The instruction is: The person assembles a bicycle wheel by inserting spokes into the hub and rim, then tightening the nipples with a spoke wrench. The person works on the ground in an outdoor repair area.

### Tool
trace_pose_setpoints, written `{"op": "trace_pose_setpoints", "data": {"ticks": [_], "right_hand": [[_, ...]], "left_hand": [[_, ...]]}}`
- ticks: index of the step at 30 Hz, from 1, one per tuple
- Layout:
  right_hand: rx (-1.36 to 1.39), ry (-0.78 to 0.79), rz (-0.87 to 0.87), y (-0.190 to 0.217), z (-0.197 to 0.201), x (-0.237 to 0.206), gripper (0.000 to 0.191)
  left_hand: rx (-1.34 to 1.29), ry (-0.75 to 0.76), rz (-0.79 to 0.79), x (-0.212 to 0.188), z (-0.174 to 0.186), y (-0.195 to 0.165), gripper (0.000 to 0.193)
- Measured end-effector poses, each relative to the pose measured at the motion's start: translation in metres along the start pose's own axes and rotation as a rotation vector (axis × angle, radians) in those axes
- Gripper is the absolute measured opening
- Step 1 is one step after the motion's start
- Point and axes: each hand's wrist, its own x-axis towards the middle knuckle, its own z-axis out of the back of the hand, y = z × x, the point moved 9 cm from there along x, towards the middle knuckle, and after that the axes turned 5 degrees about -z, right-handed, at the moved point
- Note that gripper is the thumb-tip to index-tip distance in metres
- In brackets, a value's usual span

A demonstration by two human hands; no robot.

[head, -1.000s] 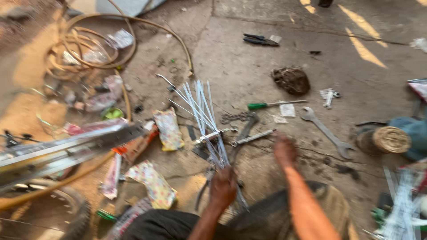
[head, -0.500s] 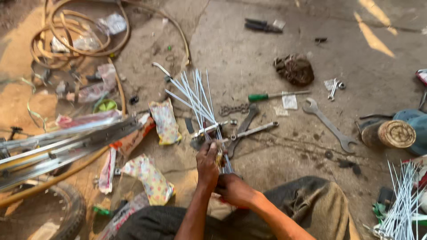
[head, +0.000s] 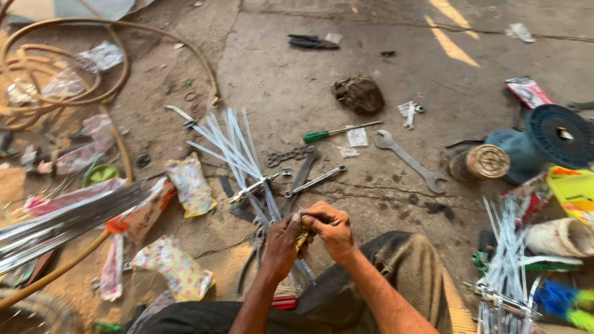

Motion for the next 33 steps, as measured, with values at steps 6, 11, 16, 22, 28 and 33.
{"op": "trace_pose_setpoints", "data": {"ticks": [6, 11, 16, 22, 28, 33], "right_hand": [[-0.311, -0.217, 0.289, 0.074, 0.077, -0.041, 0.016], [-0.191, -0.575, 0.254, 0.092, 0.182, -0.076, 0.02], [-0.289, -0.986, 0.29, 0.102, 0.269, -0.117, 0.023], [-0.378, -1.106, -0.194, 0.07, 0.36, -0.123, 0.024], [-1.023, -0.955, -0.346, 0.074, 0.456, -0.116, 0.021], [-1.066, -0.591, -0.545, -0.058, 0.418, -0.141, 0.015]], "left_hand": [[-0.073, 0.27, 0.01, 0.02, -0.092, -0.007, 0.041], [-0.124, 0.431, 0.137, 0.043, -0.209, 0.007, 0.031], [-0.028, 0.658, 0.242, 0.066, -0.305, 0.029, 0.03], [0.045, 0.854, 0.406, 0.086, -0.346, 0.069, 0.03], [-0.324, 0.314, 0.62, 0.057, -0.342, 0.155, 0.021], [-0.051, -0.136, 0.29, 0.14, -0.318, 0.18, 0.031]]}}
